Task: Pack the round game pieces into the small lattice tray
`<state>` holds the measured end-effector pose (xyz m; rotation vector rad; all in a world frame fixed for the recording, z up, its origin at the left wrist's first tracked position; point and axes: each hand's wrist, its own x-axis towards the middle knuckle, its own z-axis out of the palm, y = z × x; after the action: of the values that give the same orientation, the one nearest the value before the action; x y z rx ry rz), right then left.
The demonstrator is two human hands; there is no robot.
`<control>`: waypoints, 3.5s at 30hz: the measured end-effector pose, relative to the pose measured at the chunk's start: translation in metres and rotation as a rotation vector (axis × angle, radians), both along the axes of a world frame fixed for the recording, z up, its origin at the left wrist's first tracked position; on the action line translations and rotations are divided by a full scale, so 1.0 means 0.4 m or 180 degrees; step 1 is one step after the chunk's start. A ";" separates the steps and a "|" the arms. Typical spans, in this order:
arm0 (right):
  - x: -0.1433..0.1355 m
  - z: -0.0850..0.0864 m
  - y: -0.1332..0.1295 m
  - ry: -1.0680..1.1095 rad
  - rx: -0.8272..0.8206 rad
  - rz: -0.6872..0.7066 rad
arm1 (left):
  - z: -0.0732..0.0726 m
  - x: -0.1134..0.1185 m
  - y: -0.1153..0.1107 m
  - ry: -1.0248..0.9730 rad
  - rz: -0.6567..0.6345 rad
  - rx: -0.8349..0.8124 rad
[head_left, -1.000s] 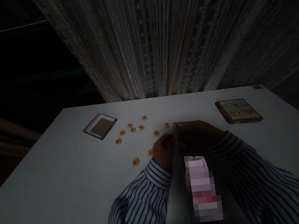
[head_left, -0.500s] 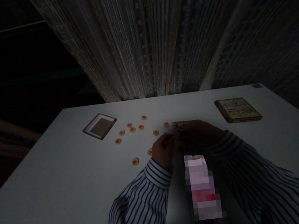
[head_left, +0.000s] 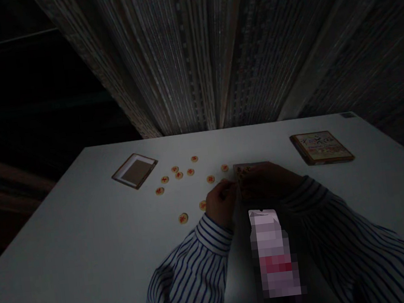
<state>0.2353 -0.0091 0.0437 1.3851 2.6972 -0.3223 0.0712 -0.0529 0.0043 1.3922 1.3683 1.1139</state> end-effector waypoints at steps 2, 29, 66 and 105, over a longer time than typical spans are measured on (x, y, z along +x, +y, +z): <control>-0.003 0.009 0.000 0.0005 0.0025 0.0002 | 0.004 0.001 0.000 -0.0018 0.0010 -0.0014; 0.078 0.015 -0.072 0.0666 0.1338 -0.0554 | 0.000 -0.007 -0.016 0.0473 0.0114 0.0262; 0.151 -0.110 -0.130 0.1510 0.0671 -0.1919 | -0.053 0.005 -0.048 0.1444 -0.0541 0.0719; -0.100 -0.035 -0.183 0.1740 0.1509 -0.0169 | -0.031 -0.221 -0.112 0.2812 0.0592 0.1706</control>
<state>0.1952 -0.0822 0.0298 1.6908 3.3501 -0.0646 -0.0173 -0.0977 -0.0082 2.3655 1.9107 1.0639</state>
